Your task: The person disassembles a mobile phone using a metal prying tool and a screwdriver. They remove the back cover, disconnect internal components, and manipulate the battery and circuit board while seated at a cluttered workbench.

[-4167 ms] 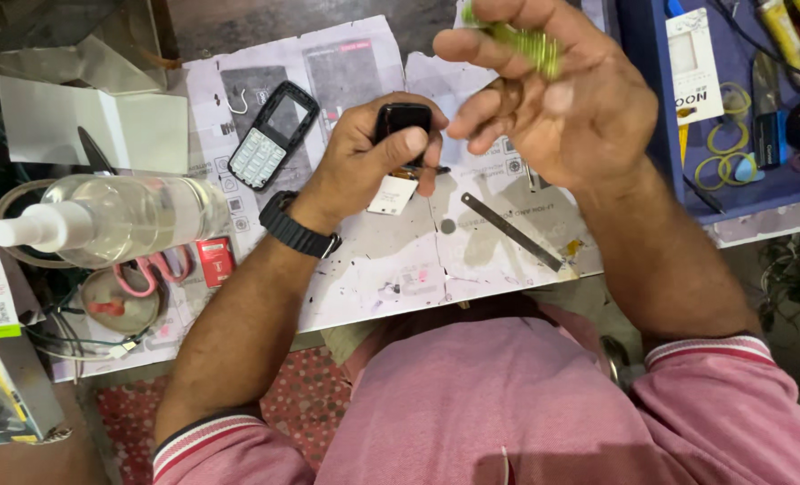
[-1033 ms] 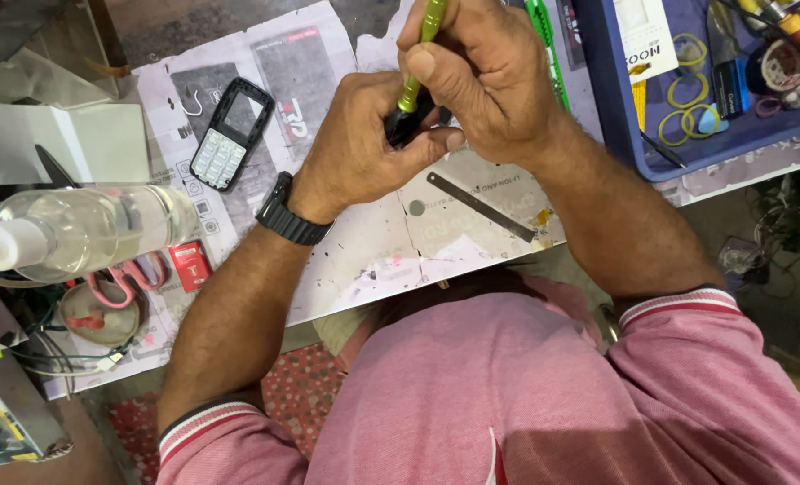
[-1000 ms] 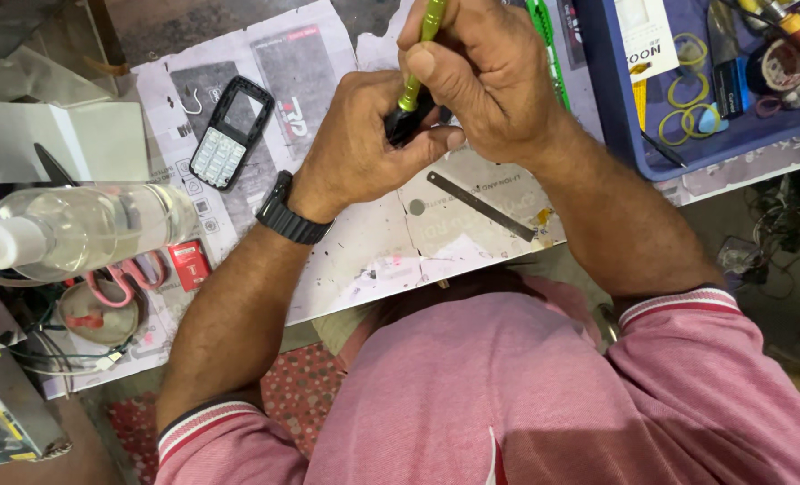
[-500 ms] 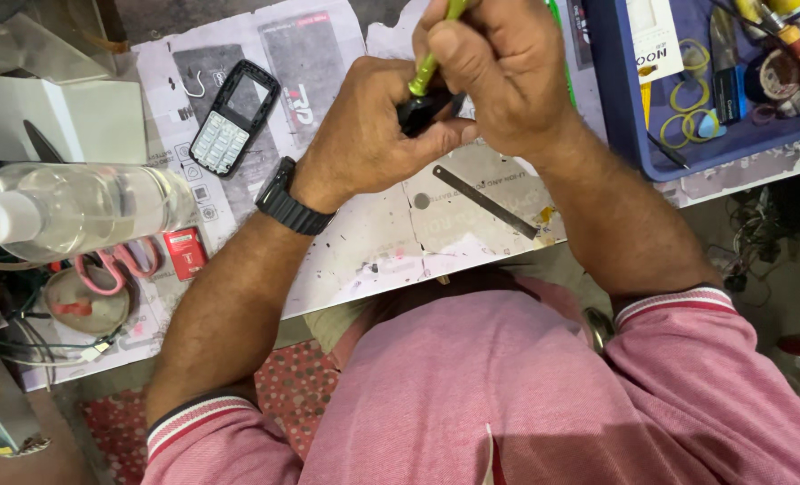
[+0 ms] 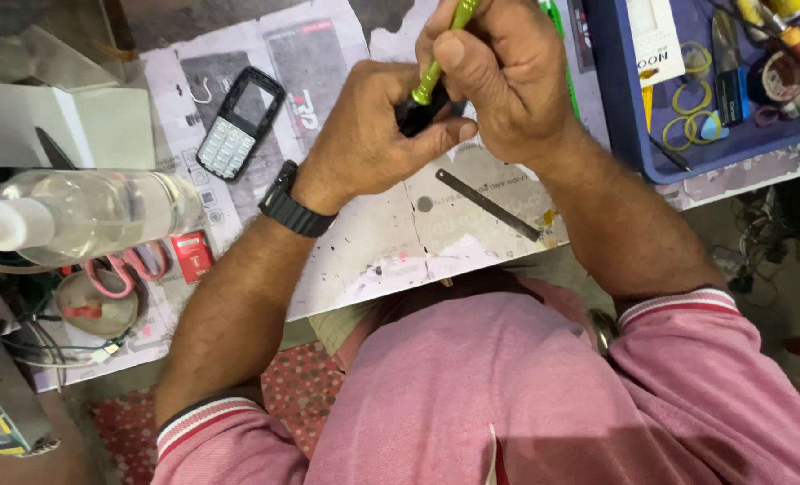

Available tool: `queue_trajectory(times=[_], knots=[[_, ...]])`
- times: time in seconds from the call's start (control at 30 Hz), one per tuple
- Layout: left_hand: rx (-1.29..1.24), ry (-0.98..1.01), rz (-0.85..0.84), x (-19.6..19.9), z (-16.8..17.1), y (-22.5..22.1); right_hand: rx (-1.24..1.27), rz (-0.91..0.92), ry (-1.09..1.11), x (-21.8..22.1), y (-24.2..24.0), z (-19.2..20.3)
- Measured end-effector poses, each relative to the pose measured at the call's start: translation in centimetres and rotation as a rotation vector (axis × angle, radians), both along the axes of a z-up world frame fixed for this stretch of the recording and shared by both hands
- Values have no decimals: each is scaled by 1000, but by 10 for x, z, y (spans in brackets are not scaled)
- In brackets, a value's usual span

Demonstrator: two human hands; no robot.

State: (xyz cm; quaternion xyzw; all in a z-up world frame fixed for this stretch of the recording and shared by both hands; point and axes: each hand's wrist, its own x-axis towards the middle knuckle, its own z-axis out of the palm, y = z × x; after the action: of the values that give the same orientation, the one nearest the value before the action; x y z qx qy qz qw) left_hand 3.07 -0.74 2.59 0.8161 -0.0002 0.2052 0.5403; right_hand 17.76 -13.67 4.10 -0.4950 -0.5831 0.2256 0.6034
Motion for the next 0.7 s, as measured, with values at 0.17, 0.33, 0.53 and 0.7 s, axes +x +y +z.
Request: queue_trajectory(times=[0.17,0.33,0.53,0.7], knots=[[-7,35,24,0,2,0,-1,9,-42,3,1,-3],[-28,75,39,0,3,-3,-11,1,-6,2,2,-4],[1,44,59,1,1,0,-29,-6,-16,-3,1,1],[21,30,66,2,-2,1,-63,-23,-103,-2,3,8]])
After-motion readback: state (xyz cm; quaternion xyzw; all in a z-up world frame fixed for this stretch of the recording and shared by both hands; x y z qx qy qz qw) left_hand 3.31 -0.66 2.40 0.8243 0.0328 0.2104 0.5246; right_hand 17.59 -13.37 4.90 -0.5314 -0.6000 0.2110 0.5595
